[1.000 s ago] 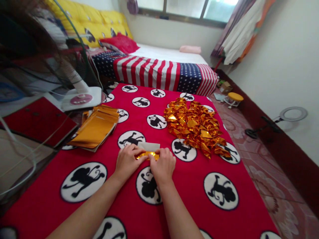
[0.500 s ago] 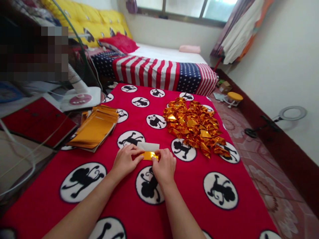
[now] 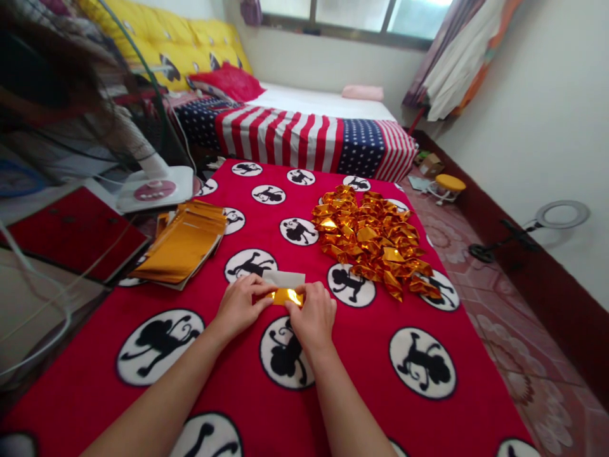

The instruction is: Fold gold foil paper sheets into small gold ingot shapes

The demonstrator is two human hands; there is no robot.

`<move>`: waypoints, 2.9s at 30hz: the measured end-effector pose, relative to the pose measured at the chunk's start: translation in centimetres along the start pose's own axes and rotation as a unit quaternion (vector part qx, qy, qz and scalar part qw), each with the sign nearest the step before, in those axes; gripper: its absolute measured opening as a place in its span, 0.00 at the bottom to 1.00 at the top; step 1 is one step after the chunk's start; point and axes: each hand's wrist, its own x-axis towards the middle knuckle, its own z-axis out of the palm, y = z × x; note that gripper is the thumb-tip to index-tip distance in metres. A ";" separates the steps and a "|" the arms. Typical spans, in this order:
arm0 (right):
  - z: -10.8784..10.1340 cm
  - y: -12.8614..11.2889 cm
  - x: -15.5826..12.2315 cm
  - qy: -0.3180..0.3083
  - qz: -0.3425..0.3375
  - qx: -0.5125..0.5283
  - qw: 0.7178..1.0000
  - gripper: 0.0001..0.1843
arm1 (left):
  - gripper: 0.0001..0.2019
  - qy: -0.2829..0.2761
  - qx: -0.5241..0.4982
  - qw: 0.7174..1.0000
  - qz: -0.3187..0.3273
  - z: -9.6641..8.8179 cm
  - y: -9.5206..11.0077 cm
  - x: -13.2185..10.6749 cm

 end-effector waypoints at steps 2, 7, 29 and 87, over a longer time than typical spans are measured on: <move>0.1 0.2 0.0 0.001 -0.012 0.013 1.000 0.08 | 0.15 0.004 -0.003 1.000 0.006 0.1 -0.1 0.0; -0.8 1.7 0.1 -0.020 -0.035 0.053 0.998 0.14 | 0.19 -0.004 -0.025 0.999 0.031 0.1 -0.6 -0.2; 1.5 1.4 -5.3 -0.055 -0.174 -0.161 0.970 0.44 | 0.16 0.040 0.034 0.998 0.028 -0.3 1.4 -1.0; 1.0 -0.5 -5.2 -0.045 -0.171 -0.130 0.976 0.34 | 0.28 -0.012 0.197 0.962 0.188 0.7 -0.7 -4.3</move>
